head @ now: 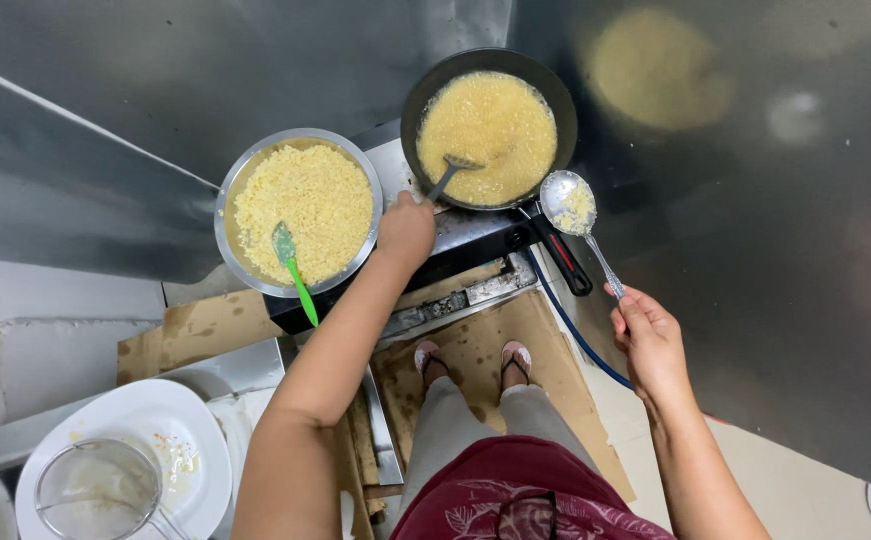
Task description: Frying batter in a pan using a spoon and a spatula
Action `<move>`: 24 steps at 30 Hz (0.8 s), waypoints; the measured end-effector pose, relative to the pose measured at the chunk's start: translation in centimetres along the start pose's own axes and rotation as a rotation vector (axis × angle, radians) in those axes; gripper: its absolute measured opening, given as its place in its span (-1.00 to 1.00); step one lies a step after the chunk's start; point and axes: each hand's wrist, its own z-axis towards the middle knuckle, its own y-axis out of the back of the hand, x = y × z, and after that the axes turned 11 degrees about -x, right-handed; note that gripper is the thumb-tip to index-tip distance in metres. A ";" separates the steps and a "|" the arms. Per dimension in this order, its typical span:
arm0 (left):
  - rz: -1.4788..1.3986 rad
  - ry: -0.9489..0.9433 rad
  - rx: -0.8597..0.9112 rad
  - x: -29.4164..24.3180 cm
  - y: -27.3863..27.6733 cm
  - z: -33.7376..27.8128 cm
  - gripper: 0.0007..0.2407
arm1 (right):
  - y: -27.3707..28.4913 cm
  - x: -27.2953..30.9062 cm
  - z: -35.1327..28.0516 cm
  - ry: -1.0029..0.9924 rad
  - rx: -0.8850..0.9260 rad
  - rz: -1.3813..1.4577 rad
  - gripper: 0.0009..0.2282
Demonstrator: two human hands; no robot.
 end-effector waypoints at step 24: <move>0.138 -0.119 -0.110 -0.3 1.0 -0.3 -0.86 | 0.4 0.4 -0.5 -0.013 -0.042 0.009 -0.73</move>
